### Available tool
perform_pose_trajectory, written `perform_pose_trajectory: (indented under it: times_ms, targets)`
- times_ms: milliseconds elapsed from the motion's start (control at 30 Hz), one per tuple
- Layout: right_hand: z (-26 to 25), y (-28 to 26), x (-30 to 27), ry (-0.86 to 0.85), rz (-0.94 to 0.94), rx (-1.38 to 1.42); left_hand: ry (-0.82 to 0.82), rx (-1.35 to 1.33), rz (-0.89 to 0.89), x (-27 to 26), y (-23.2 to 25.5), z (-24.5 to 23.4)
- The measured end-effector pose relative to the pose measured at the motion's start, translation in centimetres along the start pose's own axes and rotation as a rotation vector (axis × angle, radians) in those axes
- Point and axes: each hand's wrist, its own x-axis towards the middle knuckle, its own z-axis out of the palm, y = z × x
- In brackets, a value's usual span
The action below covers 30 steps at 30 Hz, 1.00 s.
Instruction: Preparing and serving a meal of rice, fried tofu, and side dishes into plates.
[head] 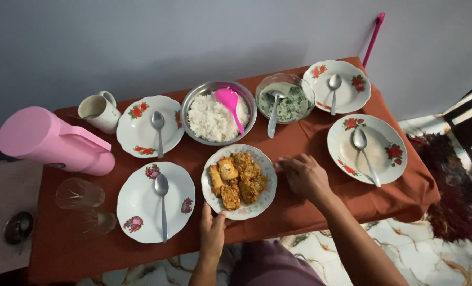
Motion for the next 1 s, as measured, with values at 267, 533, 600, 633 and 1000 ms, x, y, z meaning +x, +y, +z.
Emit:
perform_pose_trajectory:
  times_ms: [267, 533, 600, 633, 1000]
  targets:
    - [2.9, -1.8, 4.3, 0.05, -0.225, -0.059, -0.002, 0.014, -0.11, 0.1, 2.1, 0.3]
    - [4.8, -0.9, 4.0, 0.1, -0.104, 0.108, 0.011, 0.024, -0.096, 0.0, 1.9, 0.2]
    - [7.3, 1.8, 4.6, 0.155, -0.313, 0.178, -0.004, 0.044, -0.116, -0.2, 2.1, 0.2]
    - [6.1, 0.3, 4.9, 0.156, -0.316, 0.178, -0.002, 0.043, -0.113, -0.1, 1.8, 0.0]
    - [3.7, -2.8, 4.2, 0.175, -0.217, -0.011, 0.026, 0.036, -0.127, -0.4, 2.2, 0.6]
